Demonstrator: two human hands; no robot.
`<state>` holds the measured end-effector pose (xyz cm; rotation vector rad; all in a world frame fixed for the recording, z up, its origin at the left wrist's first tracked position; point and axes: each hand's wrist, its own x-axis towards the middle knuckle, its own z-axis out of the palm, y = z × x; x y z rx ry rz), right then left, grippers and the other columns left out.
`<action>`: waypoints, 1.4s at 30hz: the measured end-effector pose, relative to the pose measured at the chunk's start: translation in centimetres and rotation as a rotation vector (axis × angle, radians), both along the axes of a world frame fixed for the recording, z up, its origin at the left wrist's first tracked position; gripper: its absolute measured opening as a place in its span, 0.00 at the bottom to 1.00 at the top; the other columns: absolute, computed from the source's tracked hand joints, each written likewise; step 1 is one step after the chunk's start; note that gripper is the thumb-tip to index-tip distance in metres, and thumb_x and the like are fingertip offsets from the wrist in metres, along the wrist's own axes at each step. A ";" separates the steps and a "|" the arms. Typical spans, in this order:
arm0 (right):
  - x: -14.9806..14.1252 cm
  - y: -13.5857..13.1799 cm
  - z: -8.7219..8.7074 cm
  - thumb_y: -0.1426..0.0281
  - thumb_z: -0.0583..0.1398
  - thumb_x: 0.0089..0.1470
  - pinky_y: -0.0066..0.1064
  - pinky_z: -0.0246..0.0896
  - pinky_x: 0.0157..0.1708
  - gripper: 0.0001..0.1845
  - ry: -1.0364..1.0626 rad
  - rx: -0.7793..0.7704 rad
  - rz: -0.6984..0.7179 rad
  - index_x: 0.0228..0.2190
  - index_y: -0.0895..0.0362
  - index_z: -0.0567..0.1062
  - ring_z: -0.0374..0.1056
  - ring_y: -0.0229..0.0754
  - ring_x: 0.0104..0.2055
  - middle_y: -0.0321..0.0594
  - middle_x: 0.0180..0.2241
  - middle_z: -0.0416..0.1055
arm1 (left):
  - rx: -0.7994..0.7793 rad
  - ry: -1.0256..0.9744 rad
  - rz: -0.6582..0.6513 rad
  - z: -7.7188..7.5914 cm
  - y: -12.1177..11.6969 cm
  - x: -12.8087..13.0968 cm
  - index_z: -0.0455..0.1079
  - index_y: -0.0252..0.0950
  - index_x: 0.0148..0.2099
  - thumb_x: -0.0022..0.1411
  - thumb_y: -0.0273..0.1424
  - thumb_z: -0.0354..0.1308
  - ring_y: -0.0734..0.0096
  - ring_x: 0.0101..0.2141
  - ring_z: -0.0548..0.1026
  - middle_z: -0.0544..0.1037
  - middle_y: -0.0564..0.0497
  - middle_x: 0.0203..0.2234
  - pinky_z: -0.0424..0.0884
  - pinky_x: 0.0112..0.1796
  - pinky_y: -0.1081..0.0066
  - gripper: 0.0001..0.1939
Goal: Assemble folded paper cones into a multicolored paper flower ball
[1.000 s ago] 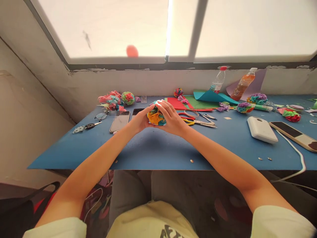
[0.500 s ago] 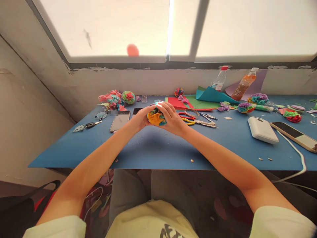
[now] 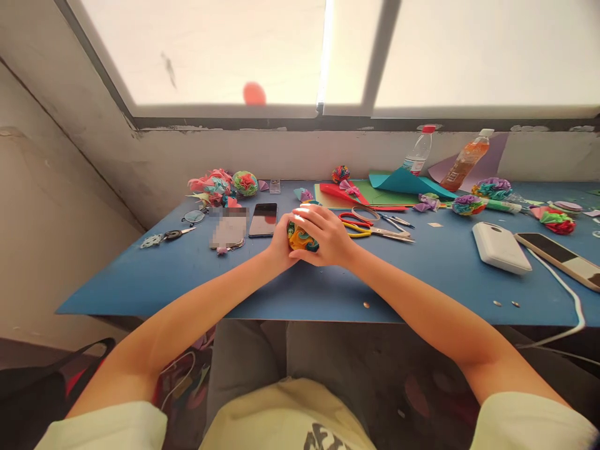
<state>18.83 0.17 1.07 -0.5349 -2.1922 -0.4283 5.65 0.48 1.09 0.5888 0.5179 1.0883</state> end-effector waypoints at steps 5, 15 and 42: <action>-0.5 -0.3 -0.1 0.56 0.54 0.55 0.45 0.60 0.52 0.23 0.049 -0.023 -0.014 0.48 0.56 0.70 0.63 0.50 0.51 0.47 0.46 0.70 | -0.037 0.007 0.010 -0.2 -0.3 0.2 0.66 0.36 0.29 0.56 0.33 0.47 0.70 0.25 0.74 0.73 0.52 0.21 0.70 0.28 0.72 0.10; -0.6 -0.4 -0.1 0.61 0.54 0.54 0.46 0.63 0.49 0.18 0.042 0.050 -0.025 0.43 0.57 0.72 0.66 0.50 0.49 0.46 0.44 0.72 | -0.046 -0.014 0.027 -0.6 0.2 0.0 0.64 0.36 0.29 0.55 0.34 0.49 0.72 0.23 0.72 0.70 0.54 0.19 0.67 0.27 0.74 0.08; -0.7 -0.3 -0.2 0.65 0.55 0.54 0.40 0.63 0.47 0.15 0.023 0.081 -0.023 0.41 0.59 0.71 0.66 0.47 0.46 0.47 0.42 0.73 | -0.075 0.058 0.033 -0.8 0.1 0.0 0.64 0.36 0.28 0.52 0.32 0.48 0.71 0.22 0.71 0.70 0.54 0.19 0.67 0.26 0.73 0.06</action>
